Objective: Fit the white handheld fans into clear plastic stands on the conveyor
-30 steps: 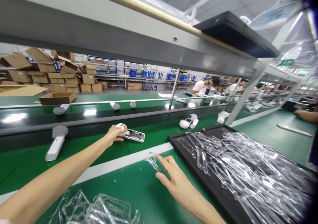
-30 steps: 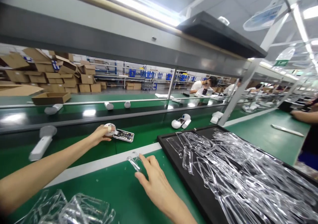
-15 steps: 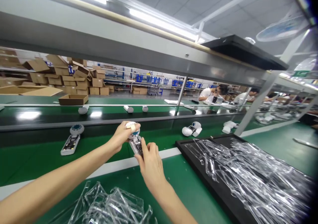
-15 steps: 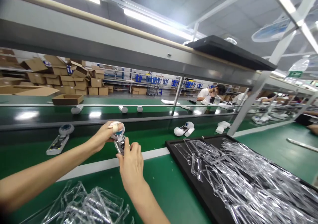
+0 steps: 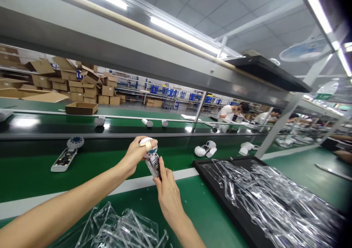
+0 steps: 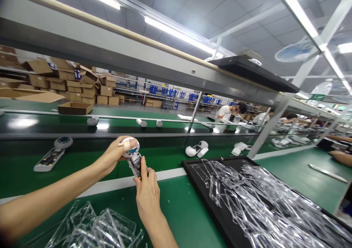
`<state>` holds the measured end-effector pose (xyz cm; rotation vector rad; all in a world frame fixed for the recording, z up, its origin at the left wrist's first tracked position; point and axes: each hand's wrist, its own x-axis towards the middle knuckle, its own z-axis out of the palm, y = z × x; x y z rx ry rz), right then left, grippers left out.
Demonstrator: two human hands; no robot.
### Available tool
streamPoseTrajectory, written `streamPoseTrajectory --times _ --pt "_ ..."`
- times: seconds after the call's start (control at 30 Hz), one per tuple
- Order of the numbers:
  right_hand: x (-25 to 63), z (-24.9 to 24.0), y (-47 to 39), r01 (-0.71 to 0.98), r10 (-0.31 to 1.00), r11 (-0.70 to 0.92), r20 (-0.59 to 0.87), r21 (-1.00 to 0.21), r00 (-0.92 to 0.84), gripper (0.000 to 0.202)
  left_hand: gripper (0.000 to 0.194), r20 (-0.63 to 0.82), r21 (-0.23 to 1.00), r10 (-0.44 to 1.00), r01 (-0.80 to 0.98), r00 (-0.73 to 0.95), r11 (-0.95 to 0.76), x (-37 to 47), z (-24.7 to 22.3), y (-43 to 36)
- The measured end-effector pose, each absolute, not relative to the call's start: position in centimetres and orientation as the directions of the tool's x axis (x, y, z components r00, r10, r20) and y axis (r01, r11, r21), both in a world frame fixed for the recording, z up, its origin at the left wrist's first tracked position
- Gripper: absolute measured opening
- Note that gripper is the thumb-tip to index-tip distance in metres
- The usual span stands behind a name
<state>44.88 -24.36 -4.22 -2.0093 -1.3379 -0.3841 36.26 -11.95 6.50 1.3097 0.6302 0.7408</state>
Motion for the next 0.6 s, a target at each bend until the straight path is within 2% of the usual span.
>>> streamPoseTrajectory --times 0.07,0.13,0.2,0.27,0.33,0.43,0.47,0.53,0.6 --pt "45.2 -3.3 -24.8 0.875 0.709 -0.175 0.559 -0.451 0.429 0.057 0.071 0.06 0.977 0.773 -0.196 0.631 0.084 36.0 6.1 -12.3" --pt "45.1 -2.2 -25.4 0.862 0.696 -0.13 0.574 -0.489 0.431 0.058 0.074 0.116 0.963 0.697 -0.252 0.707 0.096 35.8 5.2 -12.7" --pt "44.6 -1.4 -25.9 0.859 0.689 -0.1 0.588 -0.502 0.424 0.058 0.065 0.087 0.964 0.572 -0.214 0.816 0.159 35.6 4.1 -13.0" --pt "44.0 -0.8 -26.2 0.846 0.704 -0.073 0.574 -0.528 0.419 0.056 0.058 0.003 0.973 0.513 -0.121 0.859 0.197 35.6 3.4 -13.4" --pt "43.8 -0.4 -26.0 0.768 0.679 -0.055 0.54 -0.638 0.497 0.05 0.057 -0.021 0.981 0.576 -0.095 0.817 0.172 35.8 3.3 -14.0" --pt "44.6 0.2 -25.0 0.477 0.513 -0.029 0.397 -0.878 0.761 0.04 0.057 0.096 0.985 0.684 -0.169 0.723 0.04 36.2 3.8 -15.5" --pt "45.1 0.4 -24.7 0.382 0.451 -0.013 0.336 -0.924 0.827 0.042 0.057 0.144 0.98 0.694 -0.197 0.705 -0.003 36.4 4.0 -16.1" --pt "46.1 0.8 -24.1 0.304 0.379 0.021 0.289 -0.953 0.879 0.05 0.055 0.217 0.969 0.69 -0.238 0.691 -0.067 36.6 4.4 -17.2" --pt "46.8 1.2 -24.0 0.345 0.346 0.049 0.34 -0.937 0.875 0.052 0.05 0.251 0.96 0.677 -0.267 0.692 -0.083 36.7 4.6 -18.1"
